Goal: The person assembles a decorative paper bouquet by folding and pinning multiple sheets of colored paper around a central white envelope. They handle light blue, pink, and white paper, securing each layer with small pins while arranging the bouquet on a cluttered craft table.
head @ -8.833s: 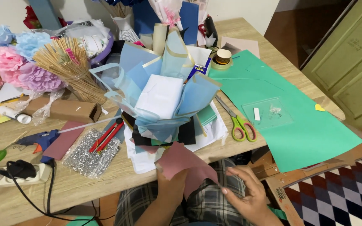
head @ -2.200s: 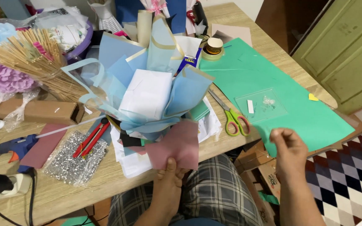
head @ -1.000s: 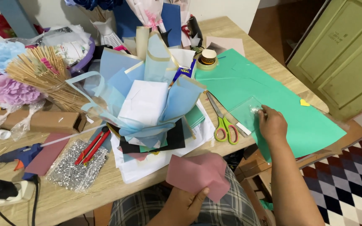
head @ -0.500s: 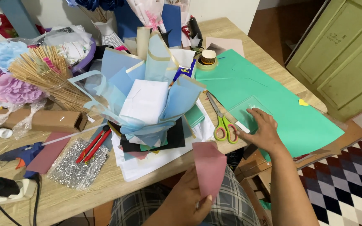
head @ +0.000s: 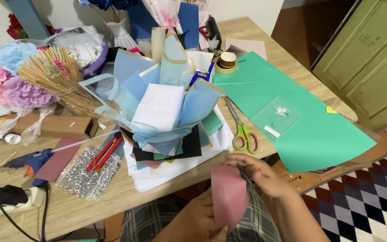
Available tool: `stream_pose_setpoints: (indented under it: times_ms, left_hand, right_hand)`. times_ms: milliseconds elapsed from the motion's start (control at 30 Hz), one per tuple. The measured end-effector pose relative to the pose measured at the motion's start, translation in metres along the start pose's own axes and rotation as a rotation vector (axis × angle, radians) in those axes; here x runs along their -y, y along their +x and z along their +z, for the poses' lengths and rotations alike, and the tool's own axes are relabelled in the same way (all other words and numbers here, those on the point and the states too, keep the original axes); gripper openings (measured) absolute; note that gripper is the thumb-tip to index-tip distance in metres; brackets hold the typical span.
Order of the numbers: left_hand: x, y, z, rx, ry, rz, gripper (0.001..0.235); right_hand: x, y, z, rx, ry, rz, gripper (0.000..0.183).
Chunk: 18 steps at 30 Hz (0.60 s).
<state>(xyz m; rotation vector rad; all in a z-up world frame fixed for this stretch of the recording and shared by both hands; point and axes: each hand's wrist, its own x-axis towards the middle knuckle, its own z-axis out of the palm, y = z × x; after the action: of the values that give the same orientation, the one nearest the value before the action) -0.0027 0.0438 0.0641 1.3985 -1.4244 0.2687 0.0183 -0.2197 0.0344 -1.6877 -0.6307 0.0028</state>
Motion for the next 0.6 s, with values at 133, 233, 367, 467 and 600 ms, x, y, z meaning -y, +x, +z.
stream_pose_setpoints:
  times_ms: [133,233,367,467,600]
  left_hand:
    - [-0.002,-0.009,0.0,0.048,0.037,-0.028,0.011]
    - [-0.018,0.006,-0.014,0.062,0.0,-0.129,0.008]
    - [-0.027,0.009,-0.03,0.19,-0.169,-0.553,0.058]
    - [0.008,-0.029,-0.024,-0.007,-0.723,-0.554,0.072]
    - [0.036,-0.057,-0.004,-0.305,-0.86,-0.738,0.058]
  right_hand:
    - [-0.02,-0.011,0.021,-0.067,0.424,0.163,0.07]
    - [-0.021,-0.015,0.026,-0.197,0.654,0.104,0.049]
    - [0.0,-0.021,0.027,-0.233,0.426,0.047,0.058]
    - [0.014,-0.022,0.027,-0.089,0.318,-0.019,0.056]
    - [0.028,-0.021,0.037,-0.008,0.234,-0.027,0.051]
